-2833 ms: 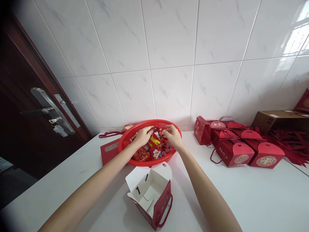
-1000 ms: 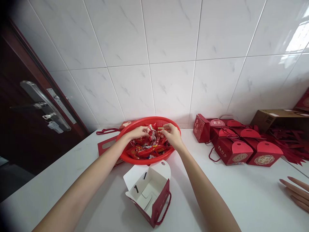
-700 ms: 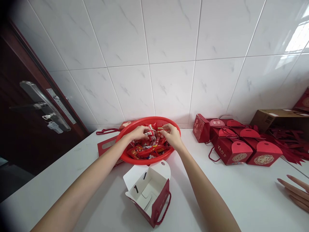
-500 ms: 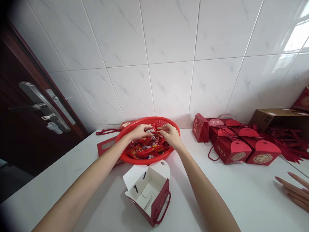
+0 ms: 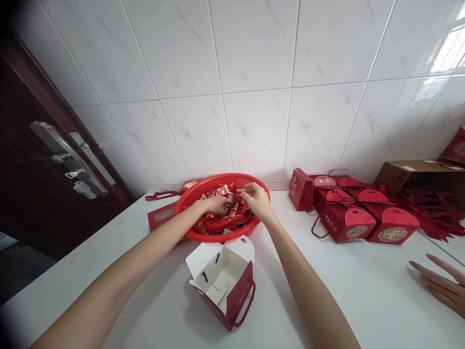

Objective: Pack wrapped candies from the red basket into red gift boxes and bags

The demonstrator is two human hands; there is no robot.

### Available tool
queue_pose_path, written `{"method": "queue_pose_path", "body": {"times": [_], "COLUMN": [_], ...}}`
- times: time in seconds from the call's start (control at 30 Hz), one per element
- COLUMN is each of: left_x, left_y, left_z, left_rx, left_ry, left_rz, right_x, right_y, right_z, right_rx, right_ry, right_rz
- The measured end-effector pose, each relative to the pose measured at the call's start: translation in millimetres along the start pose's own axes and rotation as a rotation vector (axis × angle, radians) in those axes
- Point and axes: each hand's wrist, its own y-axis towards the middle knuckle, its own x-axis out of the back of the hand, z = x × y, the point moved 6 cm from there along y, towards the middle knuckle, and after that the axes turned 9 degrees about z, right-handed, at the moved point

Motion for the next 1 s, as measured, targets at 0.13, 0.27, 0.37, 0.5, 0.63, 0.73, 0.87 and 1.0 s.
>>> {"method": "queue_pose_path", "body": {"times": [0.13, 0.27, 0.37, 0.5, 0.63, 0.73, 0.87, 1.0], "left_x": [-7.6, -10.4, -10.4, -8.2, -4.6, -0.4, 11.1, 23.6], "left_y": [4, 2, 1, -3, -9, -13, -18, -21], "left_z": [-13, -20, -20, -22, -26, -27, -24, -12], "left_rx": [0.023, 0.034, 0.039, 0.008, -0.046, -0.08, -0.127, -0.155], "left_ry": [0.109, 0.143, 0.141, 0.109, 0.038, -0.025, -0.129, -0.251], "left_rz": [0.099, 0.151, 0.158, 0.159, 0.176, 0.178, 0.102, -0.025], "right_x": [-1, -1, -2, -2, -1, -1, 0, 0], "right_y": [1, 2, 2, 2, 2, 2, 0, -1], "right_z": [0, -2, -3, -2, -2, -1, 1, 3], "right_rx": [0.002, 0.005, 0.006, 0.008, 0.013, 0.016, 0.018, 0.021], "right_ry": [-0.01, -0.012, -0.008, 0.0, 0.005, 0.005, 0.0, -0.007], "right_rz": [-0.001, 0.0, 0.001, 0.007, 0.011, 0.011, 0.006, 0.003]}}
